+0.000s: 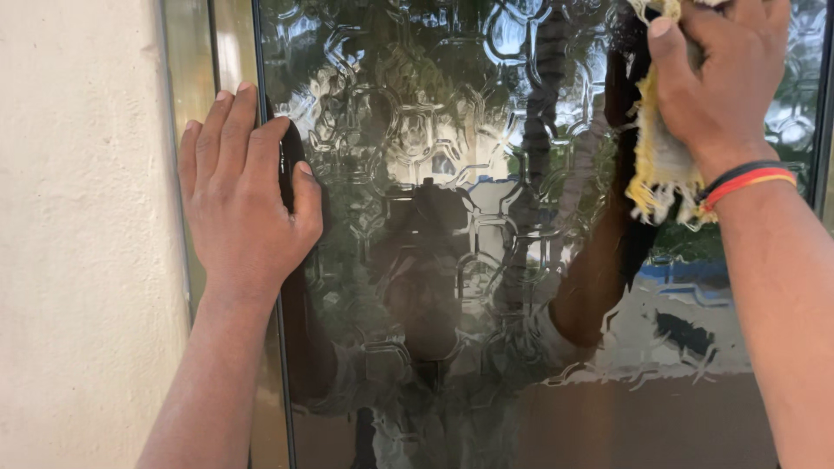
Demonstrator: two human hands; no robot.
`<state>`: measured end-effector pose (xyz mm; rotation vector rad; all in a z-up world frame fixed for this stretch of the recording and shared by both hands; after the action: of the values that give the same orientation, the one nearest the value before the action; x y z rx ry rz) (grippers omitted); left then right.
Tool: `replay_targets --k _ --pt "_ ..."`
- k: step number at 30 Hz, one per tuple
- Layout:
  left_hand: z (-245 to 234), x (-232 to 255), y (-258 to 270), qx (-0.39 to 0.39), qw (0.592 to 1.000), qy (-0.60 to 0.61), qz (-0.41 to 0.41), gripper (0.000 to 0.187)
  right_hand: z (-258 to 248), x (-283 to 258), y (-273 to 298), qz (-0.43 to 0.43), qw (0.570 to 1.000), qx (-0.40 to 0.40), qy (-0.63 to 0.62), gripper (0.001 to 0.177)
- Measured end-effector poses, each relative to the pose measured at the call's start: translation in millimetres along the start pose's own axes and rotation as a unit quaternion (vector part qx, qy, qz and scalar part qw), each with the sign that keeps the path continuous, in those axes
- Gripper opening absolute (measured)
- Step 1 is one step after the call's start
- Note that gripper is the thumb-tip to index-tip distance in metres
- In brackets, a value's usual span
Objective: The person wipes a textured glass window using a yellow cloth. They repeatedly rub the surface in circular and vertical motions, covering different sections of the window throughout the clip.
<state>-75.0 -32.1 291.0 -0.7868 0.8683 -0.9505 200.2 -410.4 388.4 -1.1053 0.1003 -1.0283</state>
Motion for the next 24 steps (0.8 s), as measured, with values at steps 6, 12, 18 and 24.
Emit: replay_targets --k 6,12,18,24 --pt "-0.4 0.1 -1.9 0.004 1.000 -0.007 -0.004 0.033 4.3 9.1 6.8 0.030 0.999 -0.003 0.032 0.021" --pt "1.3 1.0 -0.5 0.002 1.000 -0.013 -0.002 0.032 6.7 -4.3 9.2 0.003 0.999 0.036 0.026 0.022" --pt "1.2 2.6 -0.5 0.004 1.000 -0.007 -0.002 0.032 26.3 24.1 3.4 0.074 0.997 0.019 0.004 0.035" --pt "1.0 5.7 -5.8 0.014 1.000 -0.010 -0.007 0.036 46.5 27.3 4.1 0.012 0.991 0.043 0.125 0.045"
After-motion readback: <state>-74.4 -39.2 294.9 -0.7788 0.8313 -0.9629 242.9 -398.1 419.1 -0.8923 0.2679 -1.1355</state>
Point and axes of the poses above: each hand's wrist, its own y-axis away from the middle knuckle, its own z-axis out of the palm, x = y × z, the point moved 3 cm from there along -y, towards the middle knuckle, and after that the axes turned 8 degrees about x, right-handed, at the moved point
